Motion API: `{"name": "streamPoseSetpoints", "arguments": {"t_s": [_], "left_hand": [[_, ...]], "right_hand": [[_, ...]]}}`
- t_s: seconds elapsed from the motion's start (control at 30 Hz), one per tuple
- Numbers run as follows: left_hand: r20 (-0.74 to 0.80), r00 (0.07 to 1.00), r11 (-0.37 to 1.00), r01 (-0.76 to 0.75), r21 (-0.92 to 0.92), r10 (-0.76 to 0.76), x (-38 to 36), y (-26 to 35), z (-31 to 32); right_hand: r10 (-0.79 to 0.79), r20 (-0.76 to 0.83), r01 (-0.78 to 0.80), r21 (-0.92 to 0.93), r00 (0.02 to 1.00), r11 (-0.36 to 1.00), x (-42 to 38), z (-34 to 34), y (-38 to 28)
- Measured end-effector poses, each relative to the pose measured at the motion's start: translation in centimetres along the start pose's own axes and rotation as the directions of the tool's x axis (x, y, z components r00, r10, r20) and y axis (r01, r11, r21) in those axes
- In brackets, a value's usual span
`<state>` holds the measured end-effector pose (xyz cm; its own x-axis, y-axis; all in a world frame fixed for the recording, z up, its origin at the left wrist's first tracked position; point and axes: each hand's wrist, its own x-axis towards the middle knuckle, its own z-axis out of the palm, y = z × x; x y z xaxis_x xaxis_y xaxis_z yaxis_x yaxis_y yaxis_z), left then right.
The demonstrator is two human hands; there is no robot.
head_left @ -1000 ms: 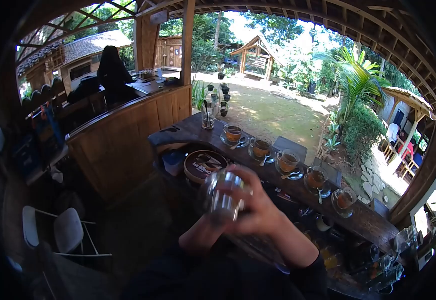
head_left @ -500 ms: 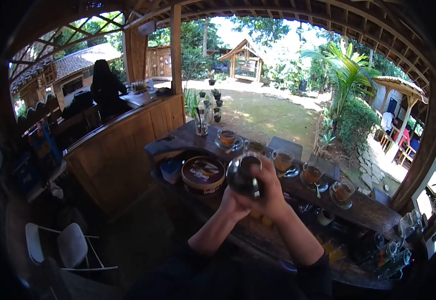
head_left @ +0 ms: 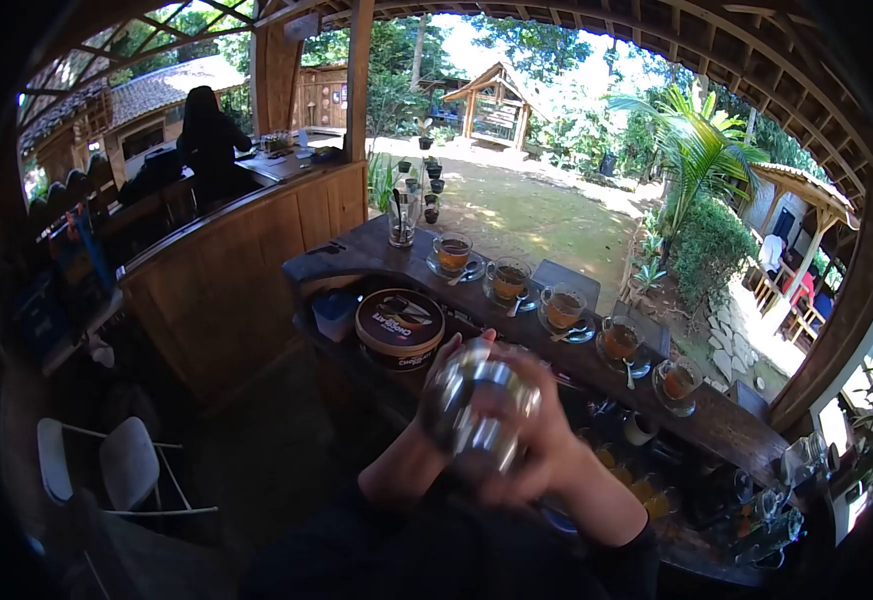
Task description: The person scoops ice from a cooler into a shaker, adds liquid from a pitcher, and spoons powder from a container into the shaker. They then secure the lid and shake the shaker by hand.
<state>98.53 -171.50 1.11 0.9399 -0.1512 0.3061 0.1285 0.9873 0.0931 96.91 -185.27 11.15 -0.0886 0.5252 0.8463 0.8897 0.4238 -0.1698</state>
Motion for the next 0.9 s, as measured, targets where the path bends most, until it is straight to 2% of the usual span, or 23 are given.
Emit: {"name": "streamPoseSetpoints", "arguments": {"t_s": [0.03, 0.1, 0.13, 0.17, 0.2, 0.23, 0.27, 0.3, 0.33, 0.37, 0.4, 0.43, 0.5, 0.53, 0.57, 0.6, 0.63, 0.67, 0.7, 0.77, 0.8, 0.83, 0.9], "left_hand": [[0.32, 0.932, 0.984, 0.181, -0.005, -0.17, -0.1, 1.4, 0.1], [0.541, 0.825, 0.986, 0.152, 0.067, -0.164, -0.3, 0.5, 2.6], [0.394, 0.904, 0.986, 0.139, 0.097, -0.166, -0.4, 1.3, 2.3], [0.013, 0.997, 0.997, 0.077, -0.005, -0.077, -0.9, 1.0, 1.7], [-0.064, 0.998, 1.0, -0.013, 0.01, 0.013, -0.7, 0.2, 0.3], [-0.133, 0.985, 0.994, -0.102, 0.037, 0.106, -0.3, -0.3, -1.8], [-0.39, 0.919, 0.999, -0.043, 0.033, 0.052, -0.5, 0.2, -4.5], [-0.389, 0.92, 0.998, -0.045, 0.043, 0.058, -0.8, 0.1, -4.4], [-0.132, 0.988, 0.996, -0.068, 0.062, 0.076, -0.9, 0.0, -3.9], [0.134, 0.987, 0.993, -0.094, 0.071, 0.084, -0.9, -0.2, -3.4], [0.172, 0.985, 1.0, 0.014, 0.017, -0.016, -2.1, 0.3, -0.7], [0.214, 0.97, 0.992, 0.124, -0.031, -0.115, -3.0, 0.9, 1.9], [0.559, 0.826, 0.998, 0.051, 0.044, -0.067, -1.9, 0.8, 2.0], [0.524, 0.85, 0.994, 0.007, 0.108, -0.063, -1.7, 1.0, 1.8], [0.324, 0.946, 0.999, 0.011, 0.038, -0.023, -1.6, 1.2, -0.3], [0.316, 0.949, 0.999, 0.01, 0.036, -0.021, -2.1, 0.8, -1.4], [0.299, 0.953, 0.999, 0.039, 0.03, -0.046, -2.6, 0.2, -2.4], [0.286, 0.955, 0.997, 0.069, 0.026, -0.074, -3.1, -0.5, -3.2], [0.278, 0.955, 0.995, 0.1, 0.023, -0.102, -3.3, -1.2, -3.7], [0.292, 0.942, 0.986, 0.164, 0.036, -0.168, -1.7, -1.9, -3.7], [0.291, 0.938, 0.981, 0.19, 0.027, -0.19, -1.3, -2.8, -3.8], [0.281, 0.936, 0.976, 0.217, 0.011, -0.211, -1.1, -3.8, -3.8], [0.485, 0.863, 0.99, 0.104, 0.095, -0.137, -0.3, -6.4, 0.4]], "right_hand": [[-0.399, 0.024, 0.398, -0.165, 0.916, 0.903, -0.5, 1.9, -0.3], [-0.344, 0.103, 0.359, -0.222, 0.933, 0.907, -1.7, 2.6, -2.5], [-0.474, 0.083, 0.481, -0.178, 0.877, 0.859, -1.2, 2.3, -0.4], [-0.377, 0.065, 0.383, -0.167, 0.924, 0.909, -0.4, 1.2, 1.1], [-0.006, 0.111, 0.037, -0.277, 0.994, 0.96, -1.5, 0.5, 2.9], [0.069, -0.042, -0.076, -0.227, 0.997, 0.971, -2.3, 1.1, 5.6], [0.387, -0.31, -0.381, 0.081, 0.868, 0.921, -2.9, 2.3, 6.6], [0.432, -0.353, -0.44, 0.063, 0.83, 0.896, -2.3, 2.2, 5.8], [0.253, -0.243, -0.285, -0.105, 0.936, 0.953, -1.5, 1.9, 4.4], [0.079, -0.097, -0.102, -0.251, 0.992, 0.963, -0.7, 1.6, 2.5], [-0.173, 0.001, 0.167, -0.278, 0.985, 0.946, 0.0, 2.1, 0.4], [-0.411, 0.1, 0.422, -0.279, 0.906, 0.862, 0.4, 2.4, -1.2], [-0.479, 0.136, 0.497, -0.24, 0.867, 0.834, -0.2, 1.9, -2.3], [-0.541, 0.171, 0.566, -0.196, 0.824, 0.801, -0.5, 1.7, -2.7], [-0.47, 0.098, 0.481, -0.185, 0.877, 0.857, -0.9, 1.4, -1.4], [-0.328, 0.056, 0.333, -0.18, 0.943, 0.926, -1.2, 1.2, 0.0], [-0.036, 0.068, 0.051, -0.221, 0.997, 0.974, -2.5, 1.0, 2.0], [0.202, -0.118, -0.209, -0.044, 0.972, 0.977, -3.8, 1.9, 2.9], [0.445, -0.251, -0.413, 0.171, 0.86, 0.894, -4.4, 2.3, 3.0], [0.065, -0.049, -0.072, -0.169, 0.997, 0.983, -5.3, 0.3, 1.0], [-0.195, 0.028, 0.196, -0.242, 0.98, 0.95, -4.8, -0.5, -1.2], [-0.316, 0.115, 0.336, -0.307, 0.942, 0.89, -4.0, -1.7, -4.6], [-0.529, 0.083, 0.525, -0.327, 0.844, 0.786, -4.2, -2.9, -7.1]]}}
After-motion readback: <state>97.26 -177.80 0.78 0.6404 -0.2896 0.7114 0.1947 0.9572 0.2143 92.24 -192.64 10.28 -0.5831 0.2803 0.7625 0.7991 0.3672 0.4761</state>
